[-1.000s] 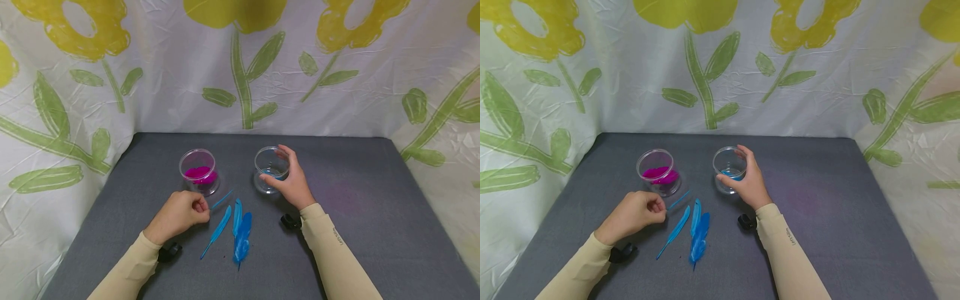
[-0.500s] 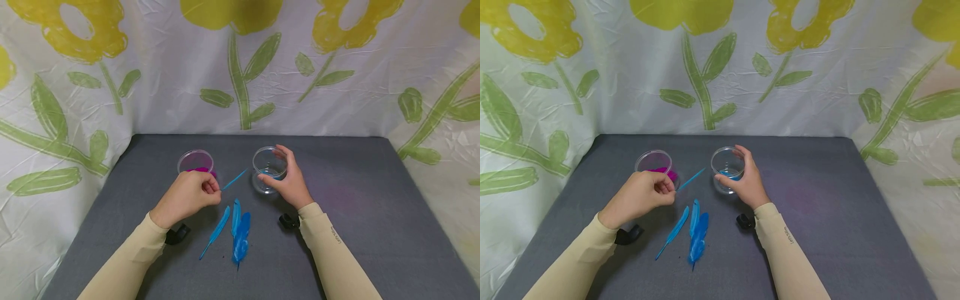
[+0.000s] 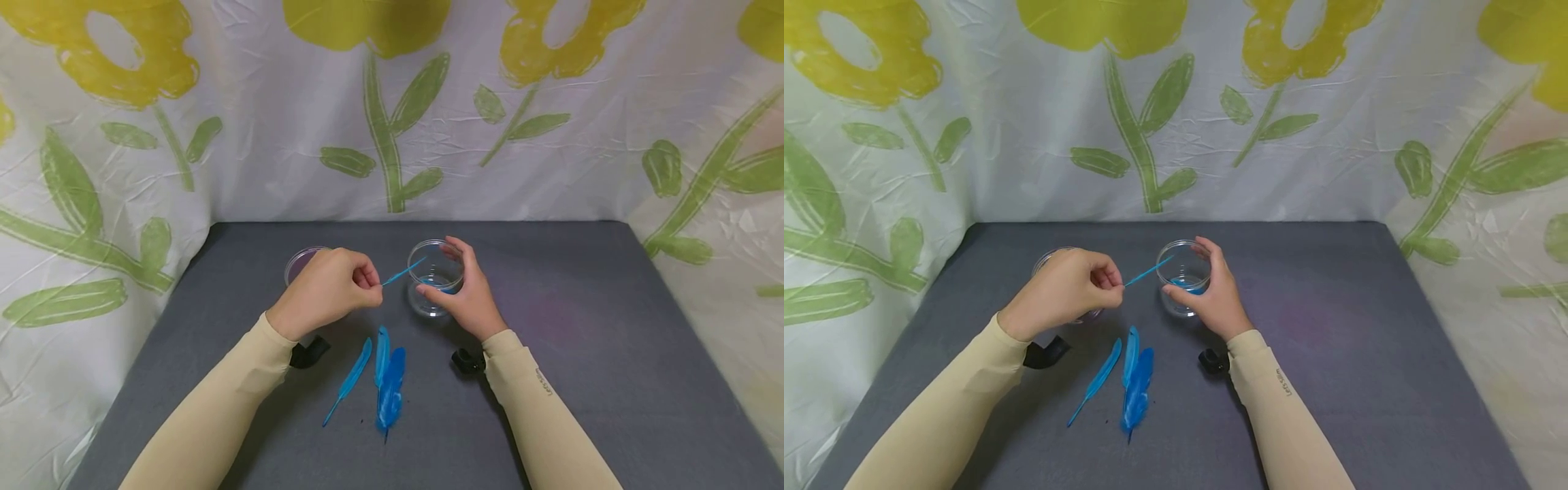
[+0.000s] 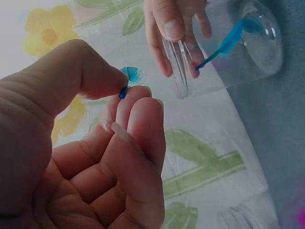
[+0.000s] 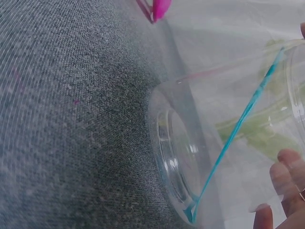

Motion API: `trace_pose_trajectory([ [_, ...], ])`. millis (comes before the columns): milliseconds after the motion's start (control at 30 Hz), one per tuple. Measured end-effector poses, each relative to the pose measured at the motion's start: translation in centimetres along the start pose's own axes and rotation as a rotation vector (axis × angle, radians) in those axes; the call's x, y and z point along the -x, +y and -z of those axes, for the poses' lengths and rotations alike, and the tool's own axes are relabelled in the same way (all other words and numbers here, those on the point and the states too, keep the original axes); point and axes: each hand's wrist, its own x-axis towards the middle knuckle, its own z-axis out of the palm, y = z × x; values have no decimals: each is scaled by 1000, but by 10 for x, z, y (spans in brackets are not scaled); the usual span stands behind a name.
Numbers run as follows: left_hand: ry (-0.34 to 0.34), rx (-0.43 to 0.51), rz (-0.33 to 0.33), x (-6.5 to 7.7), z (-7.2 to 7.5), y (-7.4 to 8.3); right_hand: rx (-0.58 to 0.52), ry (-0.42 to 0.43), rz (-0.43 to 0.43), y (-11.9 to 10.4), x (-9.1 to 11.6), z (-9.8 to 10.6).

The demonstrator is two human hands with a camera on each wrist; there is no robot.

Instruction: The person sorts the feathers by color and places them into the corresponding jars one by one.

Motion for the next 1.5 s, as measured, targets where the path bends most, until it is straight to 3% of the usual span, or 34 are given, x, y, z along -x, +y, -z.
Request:
trace_pose_trajectory([
  [500, -59, -75, -3, -37, -4, 23, -12, 1, 7, 0, 0, 1],
  [1500, -152, -134, 21, -72, -27, 40, -30, -16, 8, 2, -2, 4],
])
